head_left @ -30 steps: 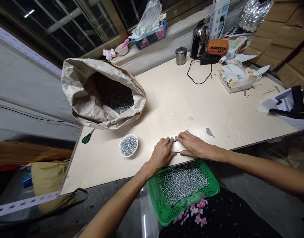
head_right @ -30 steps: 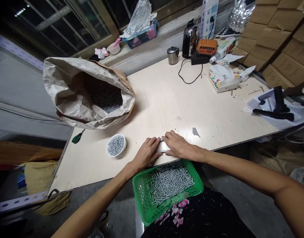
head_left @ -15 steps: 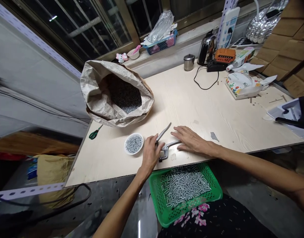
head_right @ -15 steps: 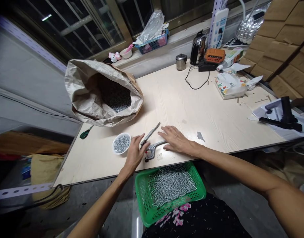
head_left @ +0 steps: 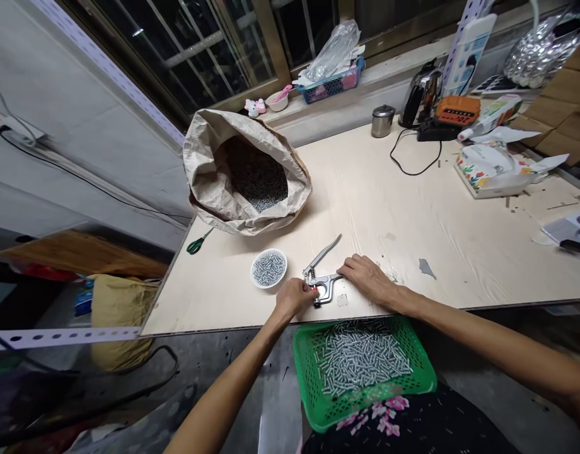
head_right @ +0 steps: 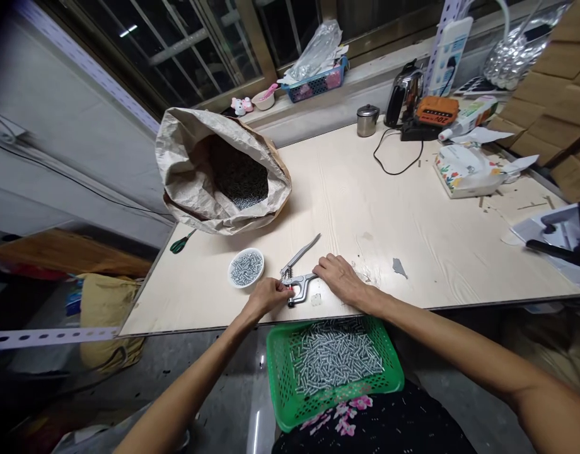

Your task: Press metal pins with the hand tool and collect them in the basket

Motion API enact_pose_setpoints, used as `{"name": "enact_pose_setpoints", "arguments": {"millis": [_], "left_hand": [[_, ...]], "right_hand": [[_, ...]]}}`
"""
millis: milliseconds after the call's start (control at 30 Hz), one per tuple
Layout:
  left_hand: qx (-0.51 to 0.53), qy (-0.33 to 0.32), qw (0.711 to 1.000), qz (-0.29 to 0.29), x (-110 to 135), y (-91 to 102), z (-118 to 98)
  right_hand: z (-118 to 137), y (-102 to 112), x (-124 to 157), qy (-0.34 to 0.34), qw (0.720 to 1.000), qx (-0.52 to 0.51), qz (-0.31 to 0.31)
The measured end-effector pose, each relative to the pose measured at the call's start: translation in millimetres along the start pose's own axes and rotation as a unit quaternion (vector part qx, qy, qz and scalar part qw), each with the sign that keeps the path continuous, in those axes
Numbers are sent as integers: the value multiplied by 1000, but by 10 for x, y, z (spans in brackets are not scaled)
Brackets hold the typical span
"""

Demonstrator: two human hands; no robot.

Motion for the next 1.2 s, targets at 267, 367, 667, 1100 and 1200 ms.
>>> {"name": "enact_pose_setpoints", "arguments": {"millis": [267,367,667,1100,1200], "left_hand": [[-151,-130,979,-51,612,112,-189],[-92,-227,969,-37,852,-146,-438],[-38,-340,923,-177,317,-354,-924],[-54,-188,906,-376,316,420,-18],[-141,-95,905,-390,202,781,435]], "right_hand": [[44,48,14,-3,1000,-5,2],[26,76,-17,-3,1000,-16,10],[-216,75,-587,32,999,2,-8],[-63,215,-398,46,993,-109,-7],[19,183,-151,45,992,-118,26]]}}
Point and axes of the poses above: each hand's wrist, its own x-axis away from the middle knuckle, its own y-axis out of the back of the hand, z = x × y, the point moved 9 cm from there along -x, towards the middle knuckle, and after that the axes turned 9 degrees about -y, right-handed, at the moved point
